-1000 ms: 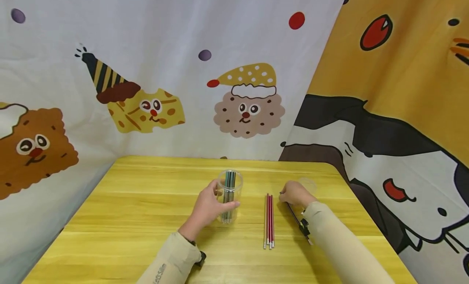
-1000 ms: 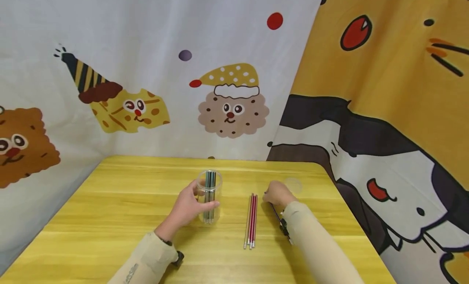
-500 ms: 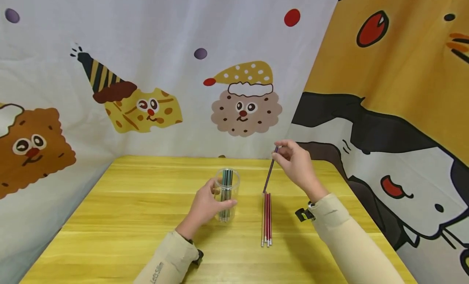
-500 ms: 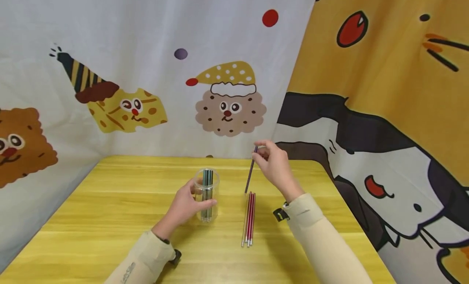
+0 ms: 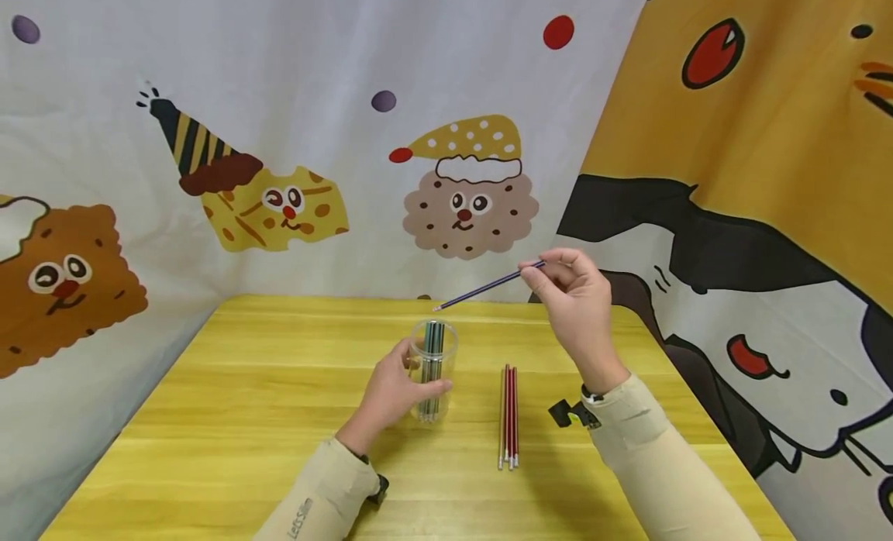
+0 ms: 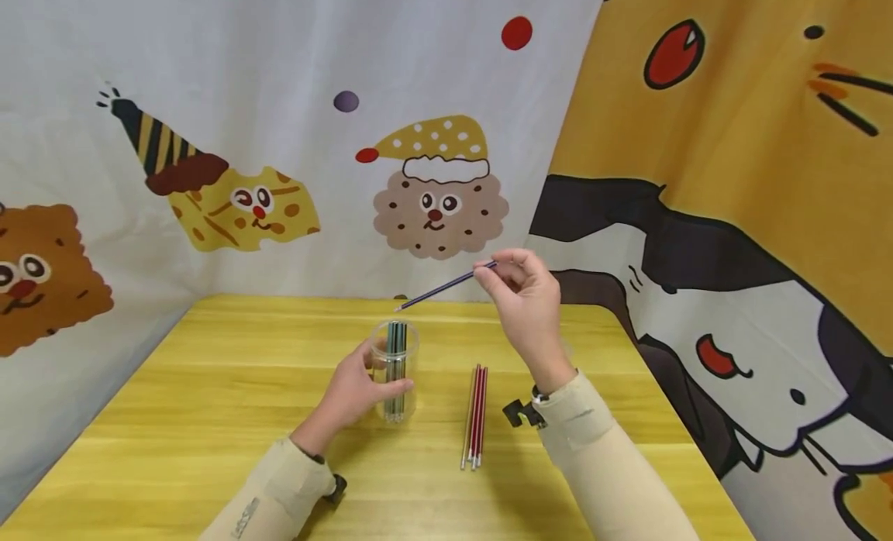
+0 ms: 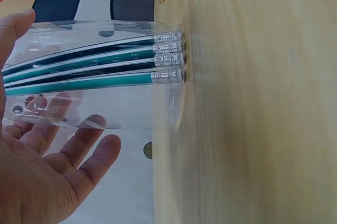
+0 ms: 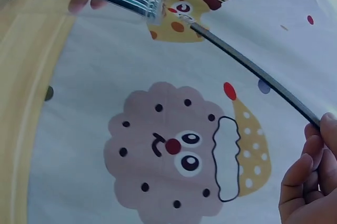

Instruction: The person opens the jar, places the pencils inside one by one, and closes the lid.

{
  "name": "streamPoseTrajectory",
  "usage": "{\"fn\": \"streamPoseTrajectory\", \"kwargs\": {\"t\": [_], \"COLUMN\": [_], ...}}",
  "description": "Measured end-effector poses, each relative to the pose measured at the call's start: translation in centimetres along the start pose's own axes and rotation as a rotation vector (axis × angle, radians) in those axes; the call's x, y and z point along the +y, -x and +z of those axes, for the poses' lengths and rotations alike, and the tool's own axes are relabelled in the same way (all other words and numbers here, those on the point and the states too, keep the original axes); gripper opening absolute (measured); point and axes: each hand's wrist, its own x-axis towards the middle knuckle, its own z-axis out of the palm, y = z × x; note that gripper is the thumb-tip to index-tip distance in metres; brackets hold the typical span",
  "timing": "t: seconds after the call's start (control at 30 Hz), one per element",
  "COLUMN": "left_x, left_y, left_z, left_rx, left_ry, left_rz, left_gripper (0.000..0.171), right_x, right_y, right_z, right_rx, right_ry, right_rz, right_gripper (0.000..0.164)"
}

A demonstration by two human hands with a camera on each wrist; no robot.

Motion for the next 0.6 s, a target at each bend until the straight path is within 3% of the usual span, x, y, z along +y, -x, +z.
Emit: {"fn": "streamPoseTrajectory", "kwargs": {"t": [0.27,0.6], "left_x": [0.4,0.4], "left_y": [0.1,0.1], "left_z": [0.0,-0.1], "left_rx": [-0.001,0.002], "left_ry": [0.003,-0.007], "left_rz": [0.004,-0.003], "left_gripper": [0.078,0.079], "right_x": [0.2,1.1], "right_y": [0.7,1.6], "right_z": [0.1,2.1], "right_rx": [-0.056,-0.181], "right_ry": [-0.026,0.096], "right_rz": [0.146,0.080], "right_gripper": [0.024,0.018]}}
